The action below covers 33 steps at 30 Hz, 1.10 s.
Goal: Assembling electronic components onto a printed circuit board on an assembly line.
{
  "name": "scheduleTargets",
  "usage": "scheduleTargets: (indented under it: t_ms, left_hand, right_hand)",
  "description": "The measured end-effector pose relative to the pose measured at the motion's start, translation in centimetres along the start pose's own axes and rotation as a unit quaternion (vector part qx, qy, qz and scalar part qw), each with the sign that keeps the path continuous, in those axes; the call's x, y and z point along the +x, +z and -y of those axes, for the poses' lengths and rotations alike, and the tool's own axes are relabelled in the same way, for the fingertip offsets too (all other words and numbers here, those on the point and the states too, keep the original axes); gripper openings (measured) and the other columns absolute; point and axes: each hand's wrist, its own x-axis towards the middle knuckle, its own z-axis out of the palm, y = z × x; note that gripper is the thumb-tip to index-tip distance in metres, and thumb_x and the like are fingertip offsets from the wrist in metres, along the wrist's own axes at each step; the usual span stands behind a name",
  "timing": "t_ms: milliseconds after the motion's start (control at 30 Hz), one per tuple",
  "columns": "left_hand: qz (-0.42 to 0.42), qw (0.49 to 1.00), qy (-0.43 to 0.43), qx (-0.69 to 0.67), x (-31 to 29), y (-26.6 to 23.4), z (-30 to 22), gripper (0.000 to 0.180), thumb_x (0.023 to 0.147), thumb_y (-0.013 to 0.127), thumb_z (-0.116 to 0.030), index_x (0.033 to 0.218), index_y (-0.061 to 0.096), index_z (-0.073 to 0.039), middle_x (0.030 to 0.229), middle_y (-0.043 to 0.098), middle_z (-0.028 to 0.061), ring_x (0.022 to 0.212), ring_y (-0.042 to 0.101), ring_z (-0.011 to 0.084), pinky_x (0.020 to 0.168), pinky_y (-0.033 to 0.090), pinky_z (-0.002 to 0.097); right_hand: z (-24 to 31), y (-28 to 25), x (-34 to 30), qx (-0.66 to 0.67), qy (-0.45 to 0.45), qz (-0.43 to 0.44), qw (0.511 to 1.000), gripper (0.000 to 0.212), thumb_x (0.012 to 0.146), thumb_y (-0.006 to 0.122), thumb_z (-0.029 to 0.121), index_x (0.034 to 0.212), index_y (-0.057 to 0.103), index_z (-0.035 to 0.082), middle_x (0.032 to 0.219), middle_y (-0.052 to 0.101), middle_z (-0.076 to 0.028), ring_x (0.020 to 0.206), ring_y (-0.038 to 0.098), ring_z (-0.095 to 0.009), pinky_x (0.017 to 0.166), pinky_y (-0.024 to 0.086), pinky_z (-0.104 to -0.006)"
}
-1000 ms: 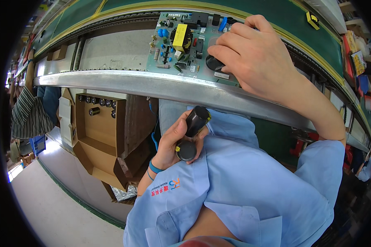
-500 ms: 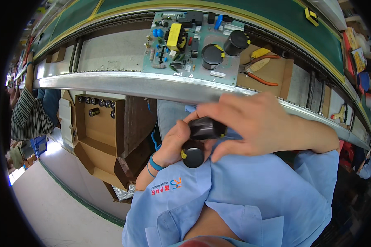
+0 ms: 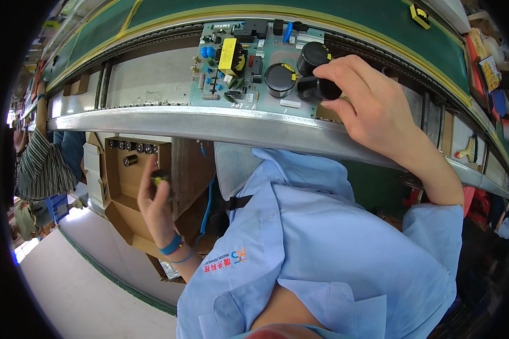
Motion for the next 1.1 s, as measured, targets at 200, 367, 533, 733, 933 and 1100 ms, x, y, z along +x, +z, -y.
scheduleTargets:
  t_ms: [200,367,533,733,933,1100]
  left_hand:
    - [-0.271,0.834,0.132,0.461,3.0,-14.6,11.5,0.053,0.080,0.072,-0.018,0.128,0.054,-0.006,0.102,0.056,0.0126,0.092,0.057,0.0275,0.084,0.044,0.0363]
    - [-0.326,0.812,-0.019,0.484,3.4,-19.1,15.9,0.054,0.078,0.073,-0.025,0.123,0.055,-0.002,0.108,0.059,0.0193,0.098,0.058,0.0331,0.086,0.045,0.0393]
    - [-0.295,0.839,-0.073,0.452,4.1,-20.6,19.7,0.053,0.079,0.072,-0.027,0.122,0.056,0.000,0.104,0.063,0.0221,0.096,0.061,0.0337,0.087,0.046,0.0386]
    - [-0.196,0.818,-0.108,0.530,4.8,-18.6,20.8,0.050,0.078,0.069,-0.018,0.121,0.053,0.002,0.110,0.056,0.0268,0.099,0.055,0.0420,0.089,0.044,0.0444]
    - [-0.217,0.817,-0.008,0.535,4.1,-18.2,21.3,0.045,0.071,0.062,-0.001,0.110,0.040,0.008,0.109,0.040,0.0279,0.102,0.042,0.0458,0.093,0.038,0.0468]
    - [-0.214,0.810,-0.018,0.545,4.3,-17.1,20.3,0.043,0.070,0.065,-0.002,0.106,0.043,0.005,0.107,0.043,0.0270,0.100,0.045,0.0450,0.090,0.040,0.0469]
  right_hand:
    - [0.1,0.3,0.5,-0.057,-0.064,0.011,0.996,0.042,0.065,0.073,0.004,0.104,0.059,0.006,0.097,0.060,-0.008,0.077,0.061,-0.025,0.058,0.050,-0.0322]
    - [0.4,0.0,0.9,-0.212,-0.113,0.022,0.970,0.046,0.065,0.074,0.023,0.108,0.064,0.010,0.084,0.059,-0.002,0.067,0.059,-0.018,0.053,0.046,-0.0274]
    - [3.0,-0.3,1.9,-0.200,-0.166,-0.006,0.966,0.049,0.064,0.073,0.027,0.110,0.065,0.010,0.078,0.058,-0.001,0.060,0.056,-0.015,0.047,0.043,-0.0268]
    - [7.6,7.0,4.3,-0.147,-0.292,0.063,0.943,0.041,0.079,0.055,0.017,0.118,0.059,0.006,0.090,0.061,-0.008,0.058,0.059,-0.012,0.042,0.045,-0.0261]
    - [9.2,12.9,6.7,-0.209,-0.227,0.036,0.951,0.048,0.081,0.051,0.014,0.126,0.052,-0.002,0.103,0.062,-0.023,0.063,0.065,-0.017,0.044,0.048,-0.0259]
    - [8.5,12.3,6.3,-0.275,-0.240,-0.001,0.931,0.052,0.076,0.054,0.016,0.125,0.054,-0.002,0.100,0.064,-0.017,0.045,0.053,-0.009,0.036,0.036,-0.0206]
